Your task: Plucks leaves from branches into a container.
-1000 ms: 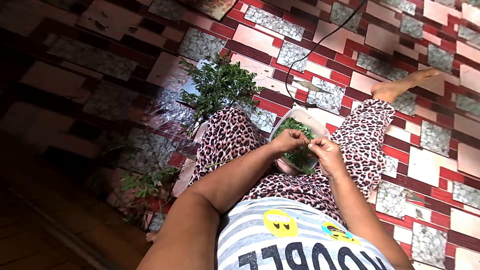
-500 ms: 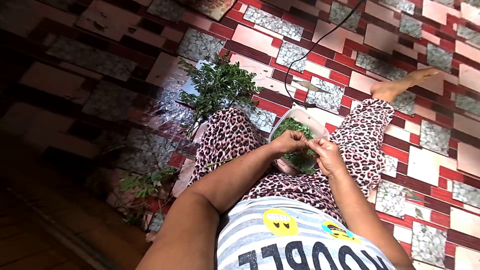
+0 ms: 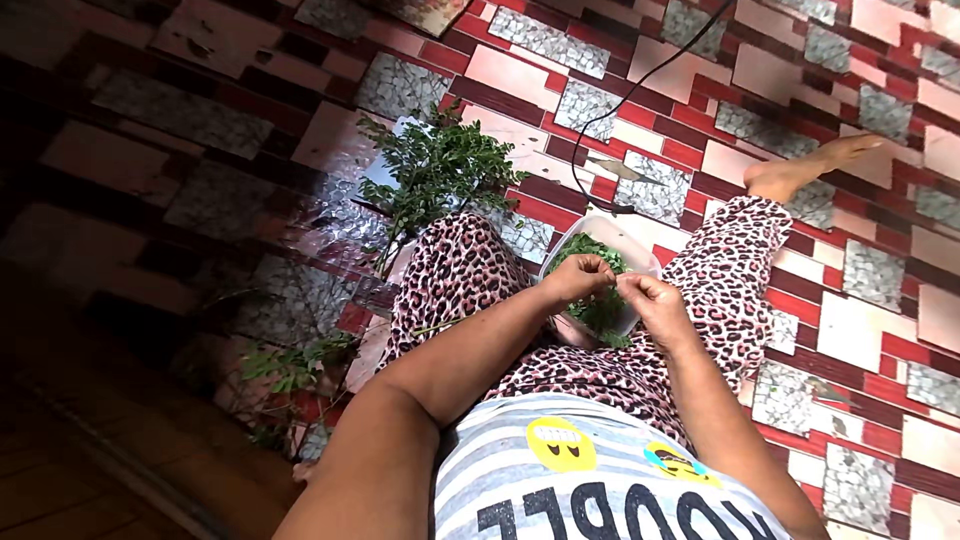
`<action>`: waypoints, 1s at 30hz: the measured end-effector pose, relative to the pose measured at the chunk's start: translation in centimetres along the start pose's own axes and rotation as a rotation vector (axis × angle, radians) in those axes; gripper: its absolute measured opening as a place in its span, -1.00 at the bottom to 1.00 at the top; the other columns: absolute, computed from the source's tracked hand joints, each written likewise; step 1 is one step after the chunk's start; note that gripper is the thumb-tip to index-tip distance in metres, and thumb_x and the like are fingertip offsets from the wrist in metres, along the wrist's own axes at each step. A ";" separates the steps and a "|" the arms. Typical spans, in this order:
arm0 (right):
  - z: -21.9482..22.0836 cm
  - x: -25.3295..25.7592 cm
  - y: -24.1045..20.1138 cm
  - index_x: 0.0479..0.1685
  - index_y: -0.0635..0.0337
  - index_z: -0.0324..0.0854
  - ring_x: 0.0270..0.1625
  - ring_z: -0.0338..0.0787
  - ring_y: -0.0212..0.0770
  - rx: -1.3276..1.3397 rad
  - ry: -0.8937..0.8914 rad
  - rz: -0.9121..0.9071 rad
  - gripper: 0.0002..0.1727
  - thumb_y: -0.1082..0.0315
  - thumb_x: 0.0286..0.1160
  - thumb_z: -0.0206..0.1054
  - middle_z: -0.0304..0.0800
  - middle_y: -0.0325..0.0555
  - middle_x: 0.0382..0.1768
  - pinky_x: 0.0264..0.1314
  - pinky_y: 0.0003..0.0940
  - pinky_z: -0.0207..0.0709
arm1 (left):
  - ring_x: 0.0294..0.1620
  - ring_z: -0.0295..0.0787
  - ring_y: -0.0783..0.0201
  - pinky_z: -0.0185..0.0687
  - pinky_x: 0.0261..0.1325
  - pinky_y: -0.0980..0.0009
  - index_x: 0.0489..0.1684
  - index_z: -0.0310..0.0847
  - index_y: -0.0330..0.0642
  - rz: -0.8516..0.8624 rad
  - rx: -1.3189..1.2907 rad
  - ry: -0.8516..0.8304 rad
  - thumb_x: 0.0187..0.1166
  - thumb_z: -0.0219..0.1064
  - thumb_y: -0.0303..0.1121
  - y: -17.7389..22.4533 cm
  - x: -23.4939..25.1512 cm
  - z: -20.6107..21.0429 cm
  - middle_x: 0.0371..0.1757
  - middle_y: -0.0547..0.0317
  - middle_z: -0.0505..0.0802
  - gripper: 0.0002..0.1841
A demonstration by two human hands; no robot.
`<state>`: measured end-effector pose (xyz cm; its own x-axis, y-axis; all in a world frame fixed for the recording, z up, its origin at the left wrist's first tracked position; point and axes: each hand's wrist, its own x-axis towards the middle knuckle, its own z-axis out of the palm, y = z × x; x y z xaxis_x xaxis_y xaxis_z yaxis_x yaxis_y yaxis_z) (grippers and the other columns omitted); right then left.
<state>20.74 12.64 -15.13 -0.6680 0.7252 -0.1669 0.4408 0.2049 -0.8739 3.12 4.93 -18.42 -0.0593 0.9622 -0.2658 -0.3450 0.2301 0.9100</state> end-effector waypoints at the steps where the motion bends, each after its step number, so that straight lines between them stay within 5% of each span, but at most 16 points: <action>1: 0.1 -0.1 -0.2 -0.02 0.29 0.76 0.06 0.79 -0.28 0.005 -0.001 -0.005 -0.81 0.35 0.55 0.44 0.83 -0.06 0.01 0.20 -0.24 0.69 | -0.43 0.63 0.41 0.56 -0.35 0.48 -0.22 0.61 -0.31 -0.006 -0.005 0.000 0.70 0.26 -0.46 0.0 0.0 0.0 -0.38 0.17 0.73 -0.88; 4: 0.2 -0.1 -0.3 -0.18 0.30 0.73 -0.01 0.77 -0.35 0.007 0.038 0.003 -0.95 0.50 0.52 0.41 0.82 -0.09 -0.06 0.13 -0.34 0.66 | -0.45 0.62 0.42 0.55 -0.39 0.50 -0.22 0.61 -0.30 -0.026 0.007 -0.014 0.71 0.25 -0.45 0.1 0.0 0.0 -0.37 0.17 0.73 -0.88; 12: 0.0 -0.2 -0.5 -0.19 0.32 0.71 -0.04 0.76 -0.37 -0.016 0.036 0.003 -0.96 0.51 0.55 0.37 0.80 -0.08 -0.08 0.11 -0.39 0.66 | -0.65 0.33 0.53 0.24 -0.56 0.60 -0.29 0.61 -0.27 0.029 0.042 -0.086 0.69 0.29 -0.45 0.0 -0.1 -0.1 -0.54 0.31 0.57 -0.87; 24: -0.4 -0.1 -0.3 -0.20 0.23 0.75 -0.24 0.72 -0.46 0.001 0.091 0.025 -0.94 0.43 0.57 0.40 0.80 -0.22 -0.26 -0.07 -0.47 0.62 | -0.64 0.34 0.53 0.25 -0.55 0.61 -0.29 0.63 -0.31 0.003 0.090 -0.143 0.67 0.31 -0.48 0.3 -0.2 -0.1 -0.55 0.31 0.58 -0.88; 30: -0.4 0.2 0.5 -0.15 0.23 0.75 -0.14 0.73 -0.44 0.074 0.162 0.008 -0.85 0.38 0.68 0.30 0.80 -0.23 -0.19 0.07 -0.41 0.63 | -0.66 0.35 0.52 0.28 -0.55 0.59 -0.29 0.62 -0.28 -0.050 0.029 -0.132 0.67 0.30 -0.46 0.4 -0.3 -0.1 -0.57 0.32 0.57 -0.88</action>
<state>21.05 13.09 -15.39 -0.5563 0.8245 -0.1035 0.3966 0.1539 -0.9050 2.88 4.70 -18.04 0.0816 0.9599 -0.2683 -0.3172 0.2802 0.9060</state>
